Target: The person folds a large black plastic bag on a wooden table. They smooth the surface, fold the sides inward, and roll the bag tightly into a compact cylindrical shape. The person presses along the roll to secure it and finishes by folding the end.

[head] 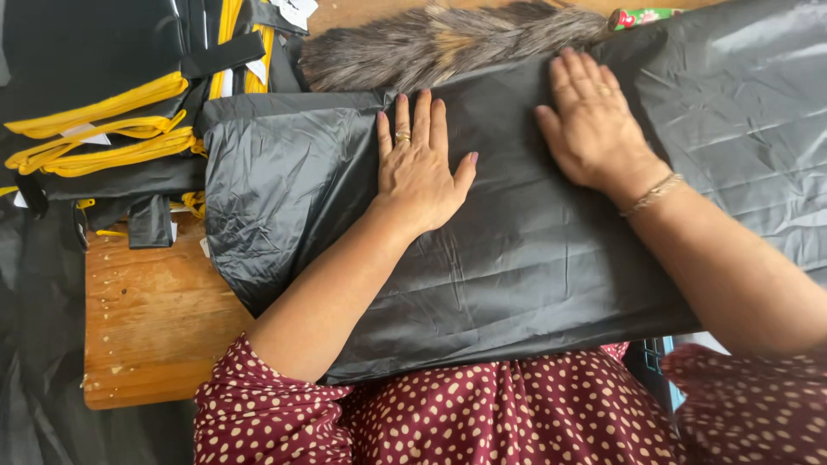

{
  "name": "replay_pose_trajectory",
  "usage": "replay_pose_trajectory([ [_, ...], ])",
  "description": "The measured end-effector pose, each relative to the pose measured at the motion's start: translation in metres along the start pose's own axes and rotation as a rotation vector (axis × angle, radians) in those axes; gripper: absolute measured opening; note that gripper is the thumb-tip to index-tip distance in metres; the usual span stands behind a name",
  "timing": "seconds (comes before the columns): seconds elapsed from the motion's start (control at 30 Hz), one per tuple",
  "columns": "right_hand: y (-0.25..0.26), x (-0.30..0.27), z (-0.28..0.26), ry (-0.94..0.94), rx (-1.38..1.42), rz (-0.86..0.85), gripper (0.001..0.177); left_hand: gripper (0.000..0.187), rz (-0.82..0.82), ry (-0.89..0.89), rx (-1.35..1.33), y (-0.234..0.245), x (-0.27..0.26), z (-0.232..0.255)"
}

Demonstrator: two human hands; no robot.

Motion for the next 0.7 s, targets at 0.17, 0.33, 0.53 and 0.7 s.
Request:
replay_pose_trajectory([
  [0.17, 0.003, -0.015, -0.032, -0.034, -0.038, 0.065, 0.069, 0.080, 0.036, -0.028, 0.038, -0.011, 0.001, 0.002],
  [0.33, 0.029, -0.039, -0.130, 0.201, 0.191, 0.096, 0.068, 0.133, -0.202, -0.016, 0.174, -0.019, 0.003, -0.001],
  [0.53, 0.015, -0.055, -0.068, 0.123, -0.001, 0.043, 0.079, 0.073, 0.058, -0.082, 0.060, -0.004, 0.000, 0.002],
  [0.7, 0.014, -0.062, -0.031, -0.134, -0.074, -0.029, 0.083, 0.074, 0.031, -0.069, 0.058, -0.005, -0.003, 0.004],
])
Point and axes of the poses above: each hand's wrist, its own x-axis towards the middle knuckle, its own y-axis out of the back of the hand, z = x × y, the point moved 6 cm from there along x, towards the middle knuckle, and after that the axes turned 10 degrees about -x, right-handed, at the moved point
